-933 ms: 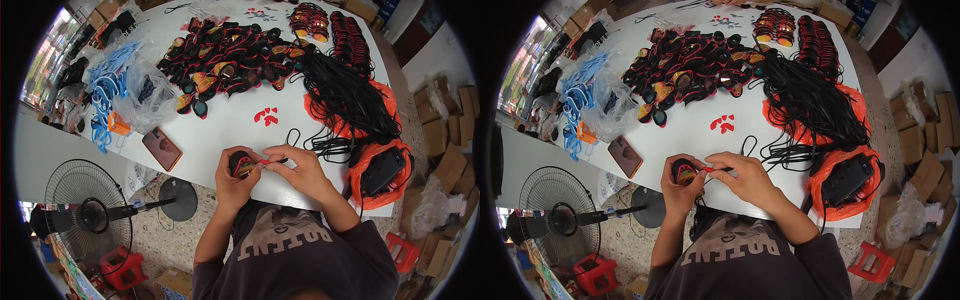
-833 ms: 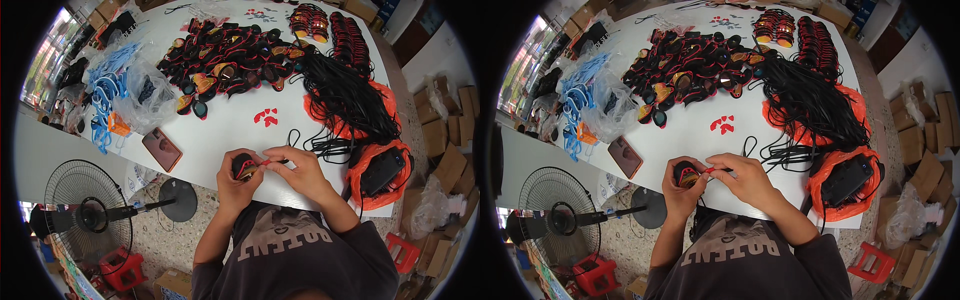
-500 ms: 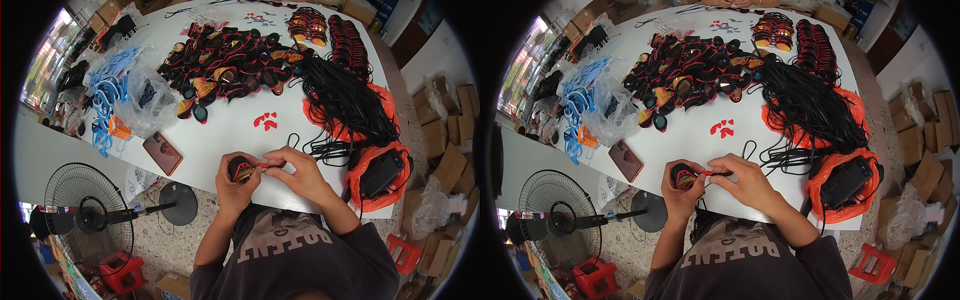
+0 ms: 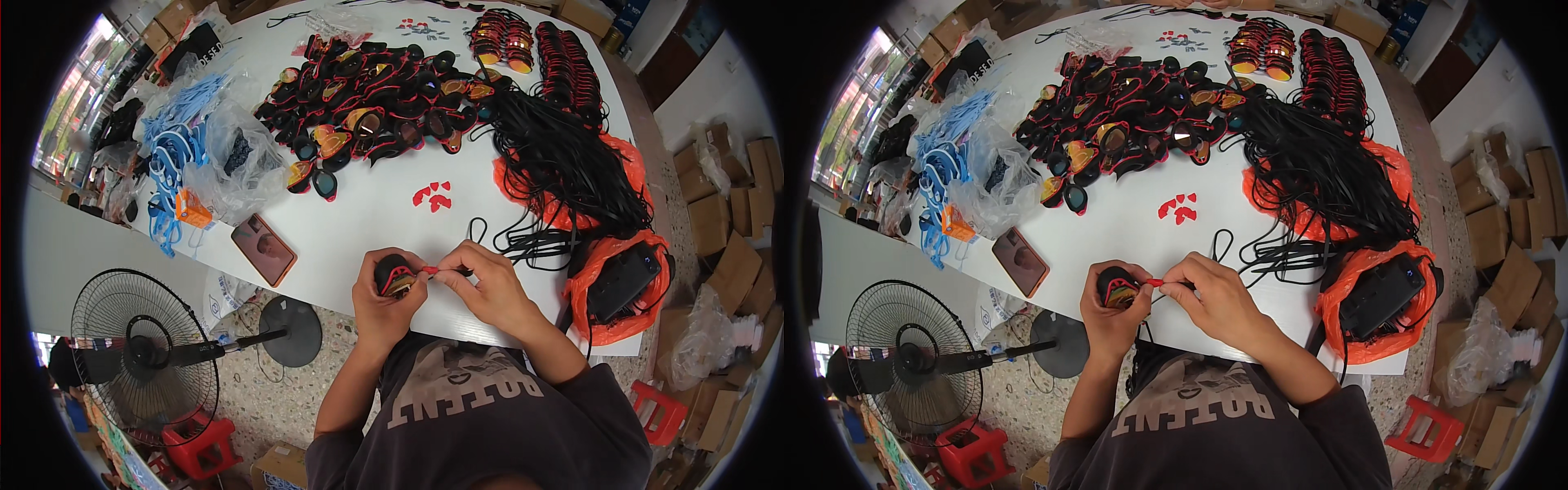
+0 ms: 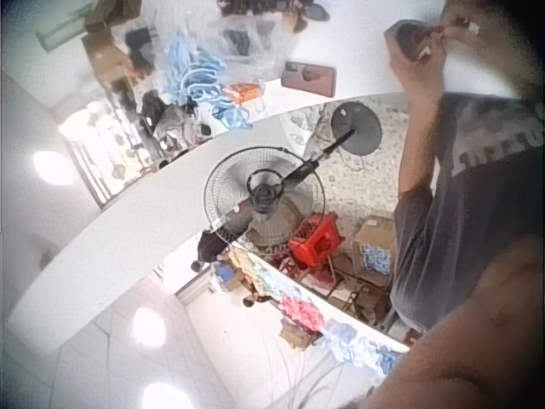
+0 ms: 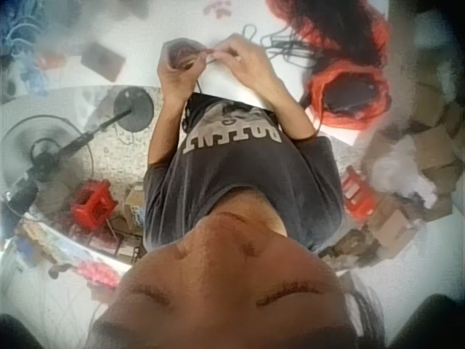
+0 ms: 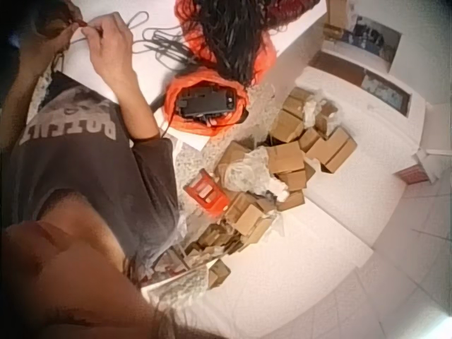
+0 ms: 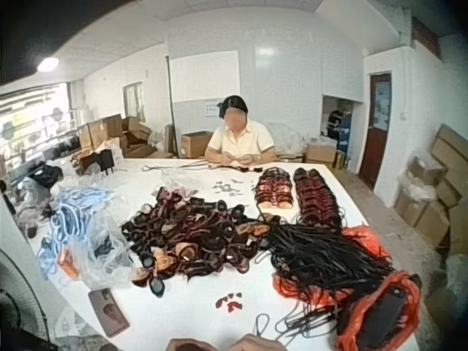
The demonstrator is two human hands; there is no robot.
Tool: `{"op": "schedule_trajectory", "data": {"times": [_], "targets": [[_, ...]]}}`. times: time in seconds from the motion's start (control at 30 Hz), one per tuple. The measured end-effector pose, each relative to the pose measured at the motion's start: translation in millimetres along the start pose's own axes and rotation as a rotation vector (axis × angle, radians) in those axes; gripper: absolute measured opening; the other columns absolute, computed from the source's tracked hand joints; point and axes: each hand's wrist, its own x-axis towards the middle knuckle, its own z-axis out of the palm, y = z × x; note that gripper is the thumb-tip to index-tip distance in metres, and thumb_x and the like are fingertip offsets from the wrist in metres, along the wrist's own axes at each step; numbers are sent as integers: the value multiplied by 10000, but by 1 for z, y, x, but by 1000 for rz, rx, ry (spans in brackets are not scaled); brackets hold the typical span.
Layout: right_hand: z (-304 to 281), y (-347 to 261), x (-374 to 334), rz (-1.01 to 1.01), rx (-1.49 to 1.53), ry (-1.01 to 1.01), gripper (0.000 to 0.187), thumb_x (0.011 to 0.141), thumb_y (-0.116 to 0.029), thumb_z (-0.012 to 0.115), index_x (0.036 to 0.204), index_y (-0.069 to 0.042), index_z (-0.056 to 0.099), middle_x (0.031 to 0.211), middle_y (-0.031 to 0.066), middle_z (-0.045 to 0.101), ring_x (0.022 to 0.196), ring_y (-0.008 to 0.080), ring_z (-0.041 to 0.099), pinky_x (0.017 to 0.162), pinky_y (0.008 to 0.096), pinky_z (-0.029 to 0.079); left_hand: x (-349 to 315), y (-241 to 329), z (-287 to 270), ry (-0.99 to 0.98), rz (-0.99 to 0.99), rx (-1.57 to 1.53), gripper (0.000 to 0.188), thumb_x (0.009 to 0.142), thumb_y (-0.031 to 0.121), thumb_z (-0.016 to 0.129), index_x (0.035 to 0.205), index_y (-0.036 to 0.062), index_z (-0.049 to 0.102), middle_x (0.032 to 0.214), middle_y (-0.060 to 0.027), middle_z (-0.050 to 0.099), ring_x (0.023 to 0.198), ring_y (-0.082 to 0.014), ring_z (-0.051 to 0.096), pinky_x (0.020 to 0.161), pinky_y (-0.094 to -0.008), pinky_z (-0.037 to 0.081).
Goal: The person assembles swimming goggles by attaching small plastic clips to straps and connecting the straps to the goggle frames by hand.
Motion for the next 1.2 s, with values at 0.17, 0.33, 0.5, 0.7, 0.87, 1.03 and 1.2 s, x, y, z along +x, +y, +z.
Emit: {"op": "schedule_trajectory", "data": {"times": [0.17,0.33,0.5,0.7,0.87,1.03,1.2], "targets": [[3,3,-2,9,91,60,94,781,-42,680,846,4,630,748,73,615,639,137,596,593,248,468,-3,1,3,0,-9,17,279,761,-64,656,976,-13,487,883,-84,625,814,-101,601,728,-234,493],[0,5,-2,77,135,-10,92,797,-35,667,868,16,640,737,65,634,629,104,606,588,233,477,-3,0,4,-2,-16,21,279,757,-111,624,970,-13,473,905,-109,605,818,-113,586,729,-221,485],[0,2,-2,168,271,-39,94,828,-29,632,904,27,638,765,63,655,648,89,608,598,219,478,-4,2,3,-12,-25,26,282,764,-76,655,979,-16,483,894,-101,626,813,-106,594,730,-229,491],[3,11,-5,223,515,-21,88,832,-15,628,907,29,639,764,67,662,664,85,614,619,217,485,-7,3,1,-17,-26,57,287,768,-34,683,989,-11,502,875,-81,651,802,-93,608,735,-233,496],[4,11,-4,177,444,-13,94,828,-31,643,904,25,644,764,64,663,658,87,613,610,215,484,-8,-1,1,4,95,211,272,767,-8,693,975,5,519,862,-85,665,781,-102,631,715,-237,509],[1,7,-3,141,347,-29,98,824,-48,656,900,14,652,777,66,658,660,99,621,603,225,487,-9,2,1,-6,286,483,256,740,2,698,934,7,532,849,-104,651,731,-204,651,664,-278,511],[0,7,-4,92,234,-26,114,820,-58,655,920,-5,657,806,69,650,693,129,636,639,244,503,-7,1,-1,-51,410,602,258,728,-24,695,922,9,528,820,-84,649,721,-136,640,674,-240,507]]}}
